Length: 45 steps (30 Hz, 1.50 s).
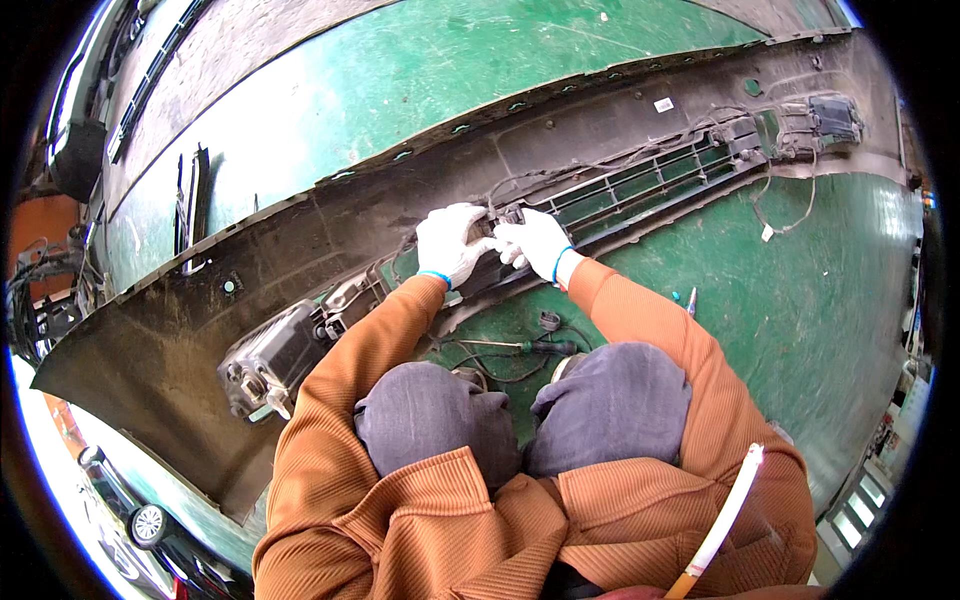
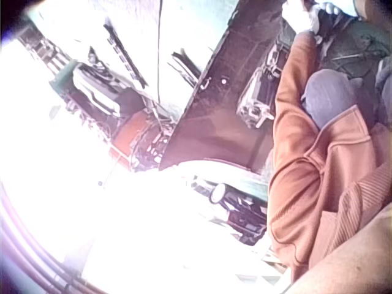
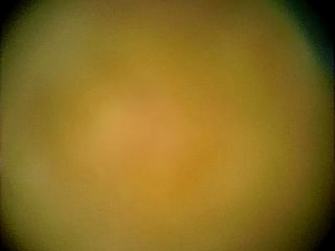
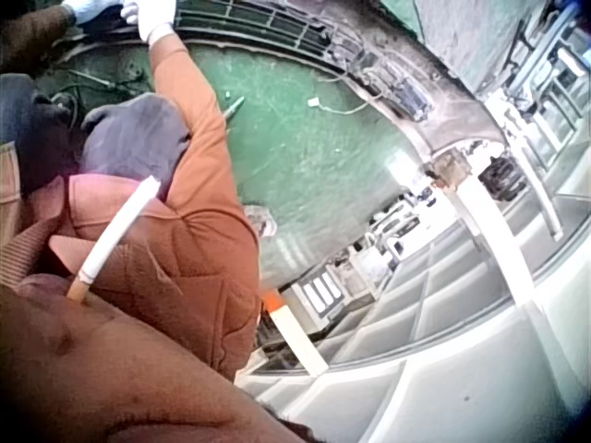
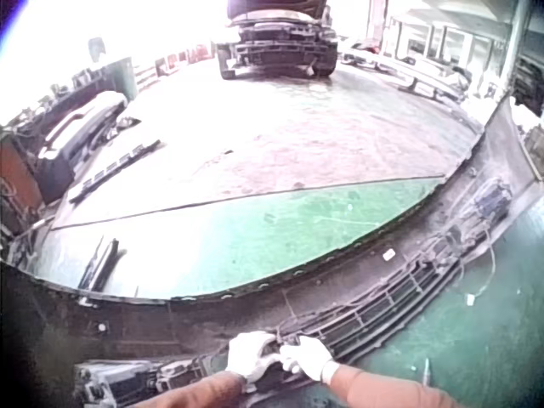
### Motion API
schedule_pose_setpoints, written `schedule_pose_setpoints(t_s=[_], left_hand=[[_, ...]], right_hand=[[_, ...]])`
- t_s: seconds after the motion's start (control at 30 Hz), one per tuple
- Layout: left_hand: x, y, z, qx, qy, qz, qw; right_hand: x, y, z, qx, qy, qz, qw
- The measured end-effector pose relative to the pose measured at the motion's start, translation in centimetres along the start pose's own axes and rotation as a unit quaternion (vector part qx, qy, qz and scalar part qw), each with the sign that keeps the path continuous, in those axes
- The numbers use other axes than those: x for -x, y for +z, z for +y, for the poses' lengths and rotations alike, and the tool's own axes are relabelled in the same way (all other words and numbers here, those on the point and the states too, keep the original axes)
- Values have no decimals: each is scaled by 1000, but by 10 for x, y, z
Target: The person sits on the floor and works on a detached car bumper, using a screwdriver to remove screws and a heat gun to soften adhesive. They peel off a plastic cover and use a utility knife to trim material from the bumper's interior.
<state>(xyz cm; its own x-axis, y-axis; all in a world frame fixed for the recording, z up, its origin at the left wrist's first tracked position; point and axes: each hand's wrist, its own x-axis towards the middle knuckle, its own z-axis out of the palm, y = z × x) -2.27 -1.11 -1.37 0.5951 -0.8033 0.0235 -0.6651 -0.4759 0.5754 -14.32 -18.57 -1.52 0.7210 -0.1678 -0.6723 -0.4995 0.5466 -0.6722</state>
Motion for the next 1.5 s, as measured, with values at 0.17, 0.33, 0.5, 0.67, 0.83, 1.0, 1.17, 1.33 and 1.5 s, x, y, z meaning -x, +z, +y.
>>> schedule_pose_setpoints(t_s=[0.17,0.33,0.5,0.67,0.83,1.0,1.17,1.33,1.5], left_hand=[[-8,-11,-1,69,-45,-47,996],[-3,-14,-4,90,6,-35,995],[5,-45,22,140,52,-104,983],[31,-51,25,159,95,-87,979],[29,-72,22,403,-194,-224,866],[39,-42,1,712,-264,-223,611],[33,-47,13,795,-255,-225,502],[33,-60,29,831,-242,-202,459],[34,-60,28,851,-239,-194,426]], right_hand=[[12,13,-30,93,-58,8,994],[17,-11,-34,9,6,-31,999],[53,-9,-24,76,81,-74,991],[65,22,-14,87,95,-136,982],[58,1,-20,53,89,-163,981],[53,-17,-17,97,49,-85,990],[56,-43,11,92,46,-37,994],[56,-41,6,94,46,-16,994],[67,-8,-54,61,-32,-28,997]])
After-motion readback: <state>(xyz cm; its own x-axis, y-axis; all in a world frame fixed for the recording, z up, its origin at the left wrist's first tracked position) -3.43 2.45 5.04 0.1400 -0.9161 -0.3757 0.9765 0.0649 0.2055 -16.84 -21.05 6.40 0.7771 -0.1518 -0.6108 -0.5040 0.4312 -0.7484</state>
